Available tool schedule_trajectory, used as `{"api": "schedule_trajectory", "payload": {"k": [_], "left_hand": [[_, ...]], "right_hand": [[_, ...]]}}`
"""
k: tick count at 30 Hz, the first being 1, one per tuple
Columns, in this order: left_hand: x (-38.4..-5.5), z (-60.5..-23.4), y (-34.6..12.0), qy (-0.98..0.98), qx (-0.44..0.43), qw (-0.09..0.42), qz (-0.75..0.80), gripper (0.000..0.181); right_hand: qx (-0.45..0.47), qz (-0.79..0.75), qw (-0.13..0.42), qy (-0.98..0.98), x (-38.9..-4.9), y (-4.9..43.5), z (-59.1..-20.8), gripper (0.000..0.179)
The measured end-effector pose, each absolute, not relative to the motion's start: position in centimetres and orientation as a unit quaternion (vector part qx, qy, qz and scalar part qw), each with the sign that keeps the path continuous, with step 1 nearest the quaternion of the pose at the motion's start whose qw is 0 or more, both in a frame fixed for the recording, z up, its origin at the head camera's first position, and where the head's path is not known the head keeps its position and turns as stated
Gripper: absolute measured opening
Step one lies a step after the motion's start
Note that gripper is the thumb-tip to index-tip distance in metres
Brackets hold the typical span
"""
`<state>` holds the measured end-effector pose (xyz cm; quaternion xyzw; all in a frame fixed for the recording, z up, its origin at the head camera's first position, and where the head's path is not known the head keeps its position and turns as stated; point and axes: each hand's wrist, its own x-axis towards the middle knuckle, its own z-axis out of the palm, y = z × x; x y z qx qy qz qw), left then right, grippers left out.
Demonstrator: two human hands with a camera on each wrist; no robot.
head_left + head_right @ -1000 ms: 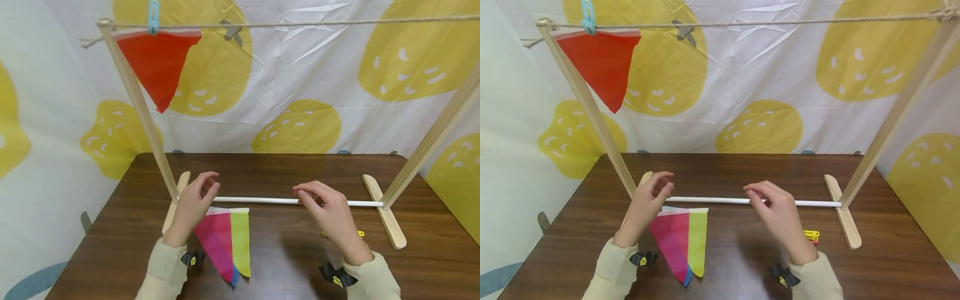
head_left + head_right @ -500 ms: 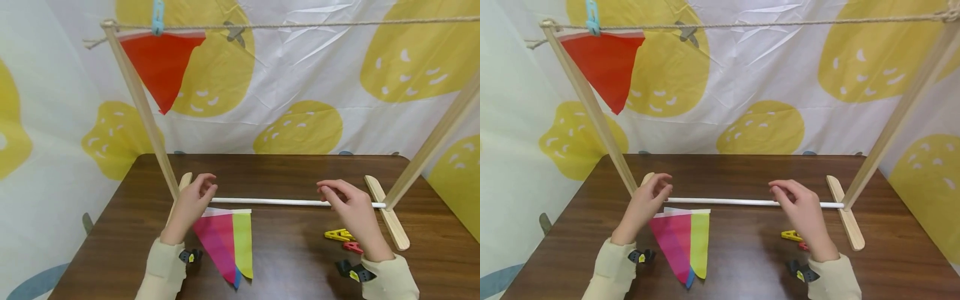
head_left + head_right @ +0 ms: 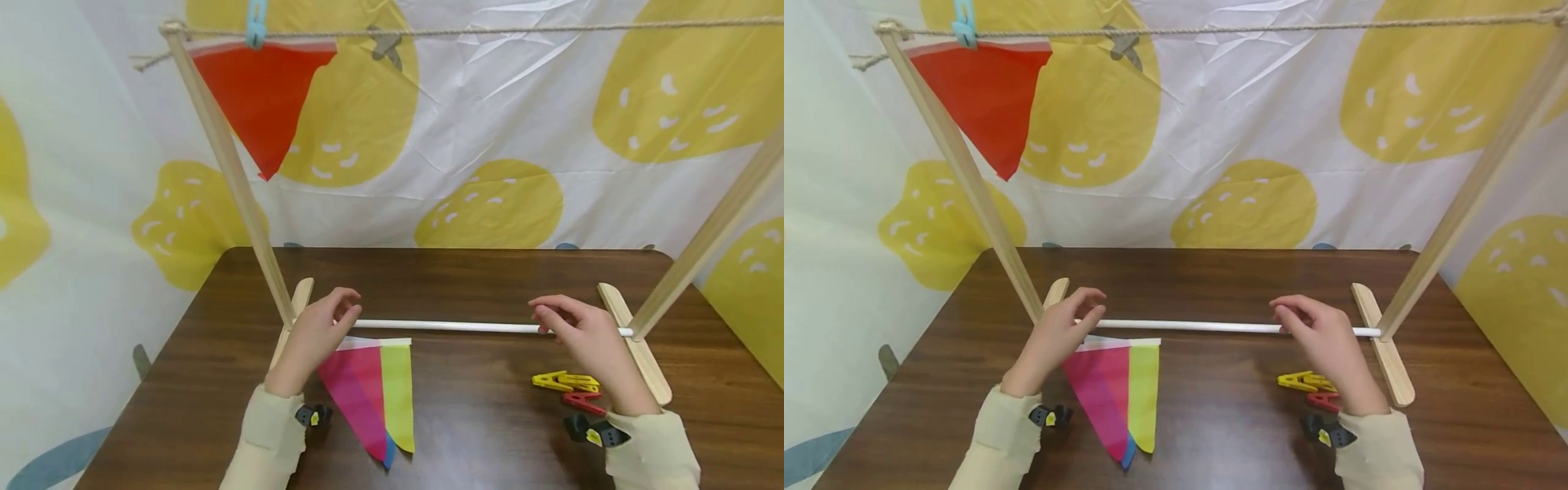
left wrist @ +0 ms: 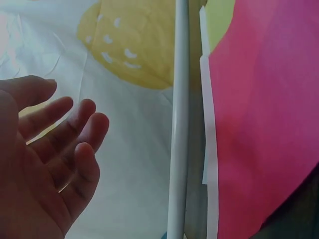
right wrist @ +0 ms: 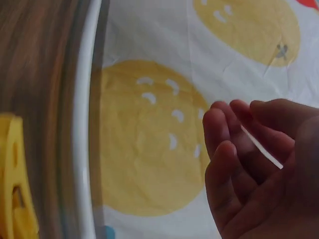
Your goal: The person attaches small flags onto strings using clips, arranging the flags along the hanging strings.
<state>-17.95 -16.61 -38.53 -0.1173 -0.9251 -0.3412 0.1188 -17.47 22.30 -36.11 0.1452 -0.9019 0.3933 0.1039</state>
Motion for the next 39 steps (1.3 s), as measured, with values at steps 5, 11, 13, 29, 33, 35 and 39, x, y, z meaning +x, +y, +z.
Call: {"api": "schedule_trajectory", "payload": {"k": [5,11,13,29,33,35,39], "left_hand": [[-18.0,-38.6,-16.7,-0.936,-0.121,0.092,-0.319,0.022],[-18.0,-38.9,-16.7,-0.945,-0.114,0.043,-0.303,0.021],[-18.0,-39.1,-16.7,-0.946,-0.110,0.023,-0.304,0.022],[-17.9,-40.1,-16.9,-0.957,-0.116,-0.051,-0.261,0.026],[-17.9,-40.1,-16.8,-0.957,-0.118,-0.058,-0.258,0.025],[-17.9,-40.2,-16.7,-0.957,-0.121,-0.057,-0.257,0.025],[-17.9,-40.5,-16.4,-0.957,-0.124,-0.055,-0.255,0.027]], "right_hand": [[0.147,0.380,0.059,-0.911,-18.1,23.5,-37.0,0.025],[0.155,0.354,-0.019,-0.922,-18.5,25.0,-38.1,0.032],[0.152,0.356,-0.044,-0.921,-18.6,25.4,-38.3,0.033],[0.132,0.388,-0.190,-0.892,-19.0,26.6,-40.5,0.045],[0.128,0.376,-0.199,-0.896,-19.0,26.5,-40.3,0.046],[0.132,0.370,-0.200,-0.898,-19.0,26.4,-40.3,0.045],[0.136,0.363,-0.203,-0.899,-19.1,26.2,-40.4,0.043]]}}
